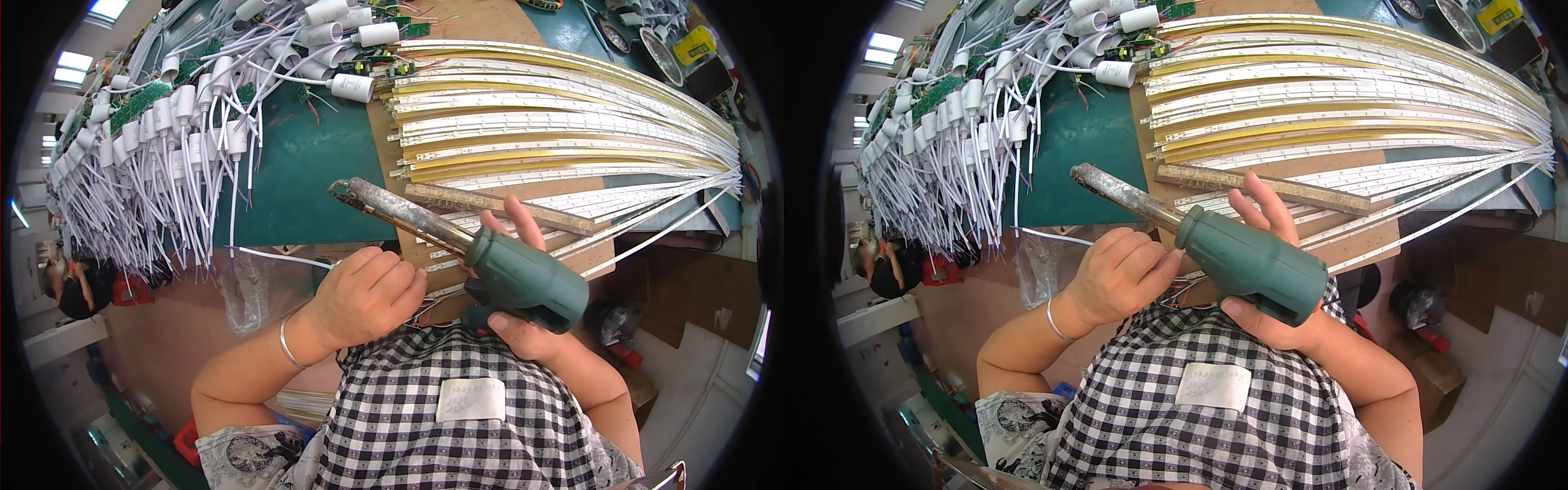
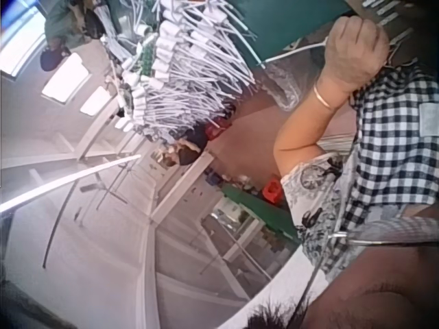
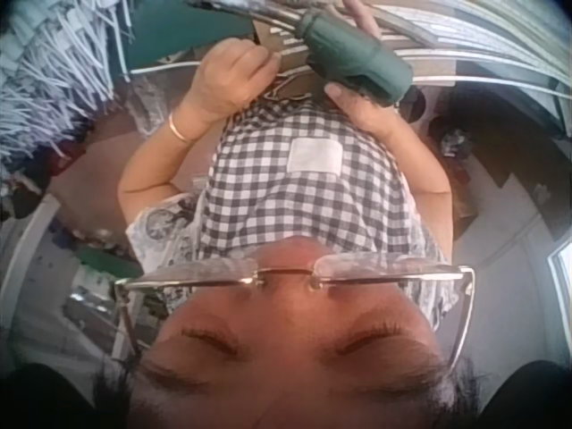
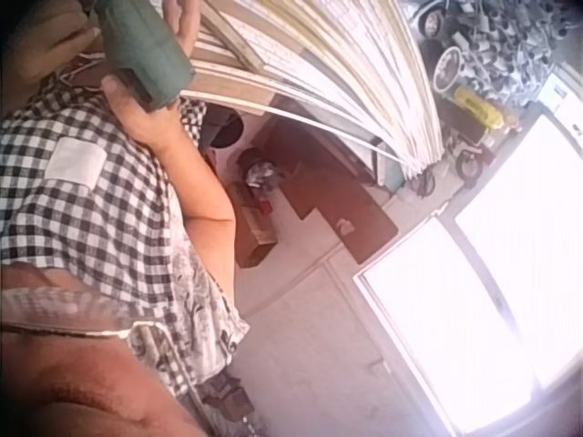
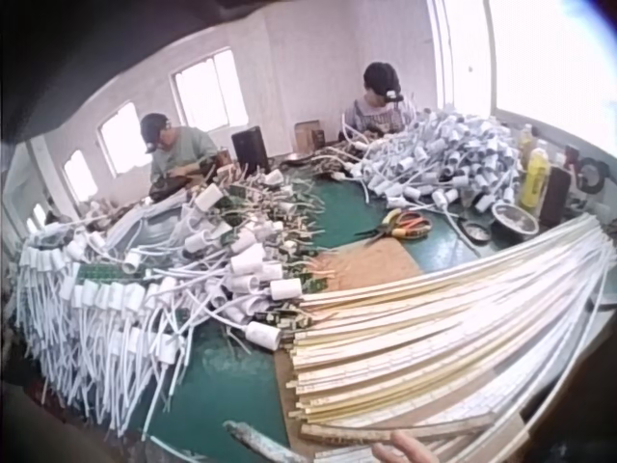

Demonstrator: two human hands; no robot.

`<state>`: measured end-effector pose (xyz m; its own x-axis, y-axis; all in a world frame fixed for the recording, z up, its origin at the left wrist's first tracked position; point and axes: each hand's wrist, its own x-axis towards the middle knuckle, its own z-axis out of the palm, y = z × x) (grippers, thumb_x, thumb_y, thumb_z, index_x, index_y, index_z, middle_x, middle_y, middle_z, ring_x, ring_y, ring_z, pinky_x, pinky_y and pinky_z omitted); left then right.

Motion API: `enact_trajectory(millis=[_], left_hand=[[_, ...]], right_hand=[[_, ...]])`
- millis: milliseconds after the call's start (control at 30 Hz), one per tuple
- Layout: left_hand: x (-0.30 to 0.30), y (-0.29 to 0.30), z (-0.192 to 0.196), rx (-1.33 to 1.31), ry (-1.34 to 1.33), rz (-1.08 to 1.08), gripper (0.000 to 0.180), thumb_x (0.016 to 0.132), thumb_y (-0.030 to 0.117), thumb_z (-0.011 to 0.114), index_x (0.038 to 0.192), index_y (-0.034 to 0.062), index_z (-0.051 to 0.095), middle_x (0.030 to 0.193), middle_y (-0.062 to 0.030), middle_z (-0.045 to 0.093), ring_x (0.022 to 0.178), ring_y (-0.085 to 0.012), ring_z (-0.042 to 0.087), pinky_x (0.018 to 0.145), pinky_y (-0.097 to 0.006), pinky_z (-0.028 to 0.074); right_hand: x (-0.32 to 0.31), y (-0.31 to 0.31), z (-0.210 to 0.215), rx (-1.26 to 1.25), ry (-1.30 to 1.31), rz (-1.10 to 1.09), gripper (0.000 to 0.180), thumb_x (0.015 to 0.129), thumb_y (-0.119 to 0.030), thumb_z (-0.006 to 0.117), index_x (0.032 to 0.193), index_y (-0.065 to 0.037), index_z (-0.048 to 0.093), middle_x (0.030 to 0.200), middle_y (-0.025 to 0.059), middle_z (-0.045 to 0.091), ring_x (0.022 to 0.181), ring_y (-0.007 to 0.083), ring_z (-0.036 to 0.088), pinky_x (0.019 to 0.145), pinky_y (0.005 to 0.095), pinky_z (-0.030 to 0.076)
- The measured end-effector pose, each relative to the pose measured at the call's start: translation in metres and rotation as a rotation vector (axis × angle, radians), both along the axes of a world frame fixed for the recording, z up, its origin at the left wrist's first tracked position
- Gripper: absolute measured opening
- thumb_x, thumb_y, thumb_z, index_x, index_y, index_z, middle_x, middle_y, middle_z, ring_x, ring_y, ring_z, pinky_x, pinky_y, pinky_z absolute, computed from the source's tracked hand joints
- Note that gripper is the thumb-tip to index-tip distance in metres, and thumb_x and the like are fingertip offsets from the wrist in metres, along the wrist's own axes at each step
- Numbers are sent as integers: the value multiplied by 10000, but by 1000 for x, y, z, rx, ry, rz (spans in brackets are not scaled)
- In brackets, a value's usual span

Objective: Using a hot glue gun to attach wires and components to LED light strips on an assembly line.

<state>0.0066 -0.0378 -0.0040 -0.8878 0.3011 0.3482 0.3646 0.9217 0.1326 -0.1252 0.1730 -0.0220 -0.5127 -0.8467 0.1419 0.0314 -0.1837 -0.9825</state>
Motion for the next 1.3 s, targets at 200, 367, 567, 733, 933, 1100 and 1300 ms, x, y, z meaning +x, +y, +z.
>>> enact_trajectory(millis=[200, 367, 567, 733, 933, 1100, 1300], left_hand=[[-1, 0, 0, -7, 3, 5, 202, 704, 107, 702, 899, 56, 705, 868, -34, 586, 831, -201, 596, 757, -335, 514], [-1, 0, 1, -8, 2, 6, 202, 695, 104, 702, 892, 58, 706, 867, -31, 586, 828, -197, 595, 750, -330, 510], [0, 0, 1, -12, 7, 11, 207, 690, 107, 703, 892, 62, 707, 863, -29, 586, 830, -195, 594, 748, -330, 506], [0, 0, -1, -10, 18, 17, 203, 693, 108, 705, 892, 70, 708, 861, -27, 584, 830, -195, 594, 752, -332, 505], [0, 0, -1, -11, 18, 22, 203, 694, 110, 705, 894, 76, 710, 854, -25, 582, 825, -193, 591, 750, -332, 501], [0, -1, 1, -26, 22, 31, 218, 696, 119, 700, 910, 80, 716, 850, -14, 584, 815, -188, 586, 716, -325, 479], [0, 0, 0, 42, 33, 80, 265, 690, 115, 688, 952, 89, 726, 858, -7, 592, 810, -196, 583, 694, -335, 468]], right_hand=[[0, -1, -2, -26, 14, -3, 764, 819, -425, 769, 1415, -45, 477, 1630, 158, 48, 1492, 347, 215, 1102, 456, 395], [-1, 0, -2, 1, 12, 4, 777, 821, -432, 767, 1425, -47, 467, 1628, 161, 51, 1485, 343, 235, 1099, 452, 399], [0, 0, -2, 6, -16, -2, 789, 832, -423, 759, 1445, -42, 440, 1624, 166, 41, 1483, 330, 243, 1108, 450, 404], [-2, 0, -5, -9, 17, 13, 799, 840, -416, 752, 1461, -41, 418, 1623, 168, 40, 1482, 321, 244, 1117, 453, 401], [-1, 0, -3, 9, 1, 5, 819, 841, -420, 750, 1476, -42, 396, 1623, 171, 55, 1479, 311, 254, 1116, 449, 400], [-1, -1, 2, 16, -47, -2, 780, 849, -386, 746, 1455, -29, 411, 1620, 186, 58, 1479, 351, 237, 1130, 482, 359], [3, -3, 6, 0, -115, -24, 728, 859, -344, 742, 1432, -20, 431, 1618, 193, 53, 1483, 396, 210, 1144, 517, 322]])
